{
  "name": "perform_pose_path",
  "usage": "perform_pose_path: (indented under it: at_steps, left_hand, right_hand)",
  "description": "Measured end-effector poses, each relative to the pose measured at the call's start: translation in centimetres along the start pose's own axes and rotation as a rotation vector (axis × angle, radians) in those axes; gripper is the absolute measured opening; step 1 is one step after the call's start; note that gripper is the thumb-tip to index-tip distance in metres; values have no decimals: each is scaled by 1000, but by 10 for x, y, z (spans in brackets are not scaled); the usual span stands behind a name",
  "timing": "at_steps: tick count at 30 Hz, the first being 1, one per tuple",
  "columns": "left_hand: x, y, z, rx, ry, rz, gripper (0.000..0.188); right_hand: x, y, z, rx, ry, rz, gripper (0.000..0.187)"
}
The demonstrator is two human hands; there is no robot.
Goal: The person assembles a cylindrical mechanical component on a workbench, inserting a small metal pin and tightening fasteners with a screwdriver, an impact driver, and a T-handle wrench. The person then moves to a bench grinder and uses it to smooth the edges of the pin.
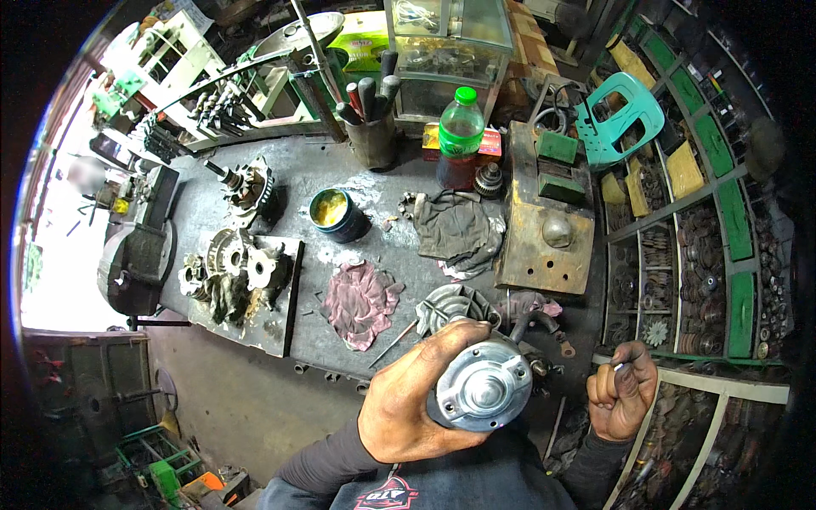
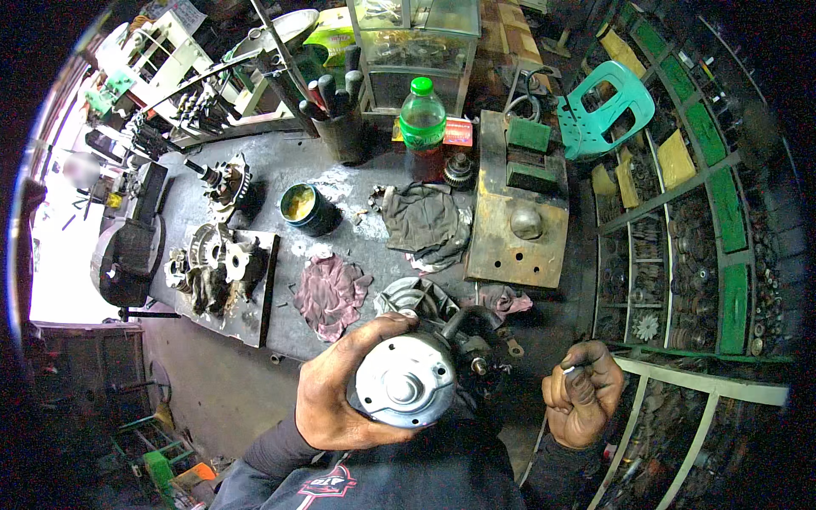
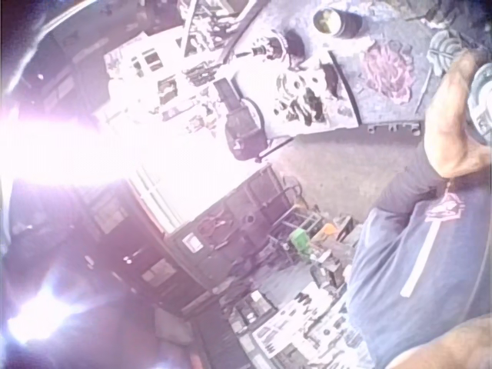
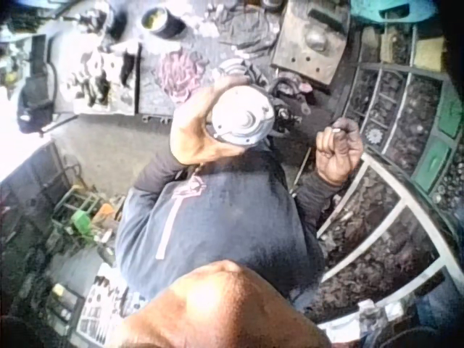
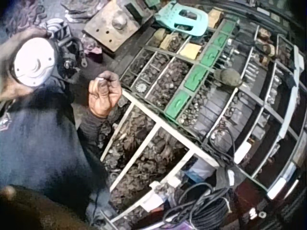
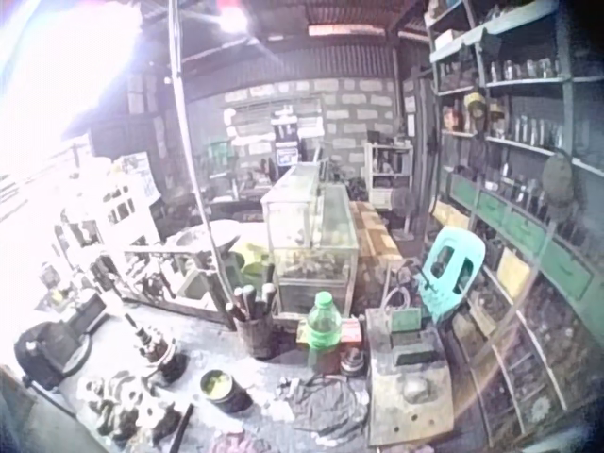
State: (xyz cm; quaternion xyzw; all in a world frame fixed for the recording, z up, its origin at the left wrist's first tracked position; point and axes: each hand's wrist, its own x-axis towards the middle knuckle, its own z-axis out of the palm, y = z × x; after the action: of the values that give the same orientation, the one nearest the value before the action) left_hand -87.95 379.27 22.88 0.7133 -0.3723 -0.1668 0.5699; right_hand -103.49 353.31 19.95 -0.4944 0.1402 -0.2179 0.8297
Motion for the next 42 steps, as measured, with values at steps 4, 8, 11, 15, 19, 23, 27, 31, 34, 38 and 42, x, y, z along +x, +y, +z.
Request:
perform_pose_path:
  at_steps: [4,8,11,15,19,23,27,31,34,38,42]
  left_hand:
    - [4,-2,-7,-39,-51,6,93]
    - [4,-4,-2,-39,-21,15,92]
    - [2,-7,5,-79,54,54,93]
    - [-4,-12,12,-91,97,63,95]
    - [-9,-22,29,-47,232,142,102]
    - [-10,-25,41,0,299,119,108]
    - [-1,-22,26,-204,104,138,117]
    - [3,-28,-10,-263,-126,87,92]
    - [1,-30,-5,-294,-48,66,87]
    - [-3,-33,2,-329,20,69,87]
    - [-2,-34,-1,-345,-33,51,89]
  right_hand:
    - [-1,0,4,-8,-19,8,32]
    - [1,3,1,-11,-9,14,30]
    - [2,5,-4,-12,12,8,26]
    - [4,7,-8,-15,30,27,26]
    - [8,9,-11,-33,29,41,27]
    - [11,10,-15,-16,12,44,26]
    - [13,10,-18,-29,14,52,25]
    - [16,10,-19,-35,20,61,24]
    - [17,11,-17,-33,5,68,24]
    - [16,13,-15,-5,-5,70,24]
    - [14,15,-14,-9,-2,81,26]
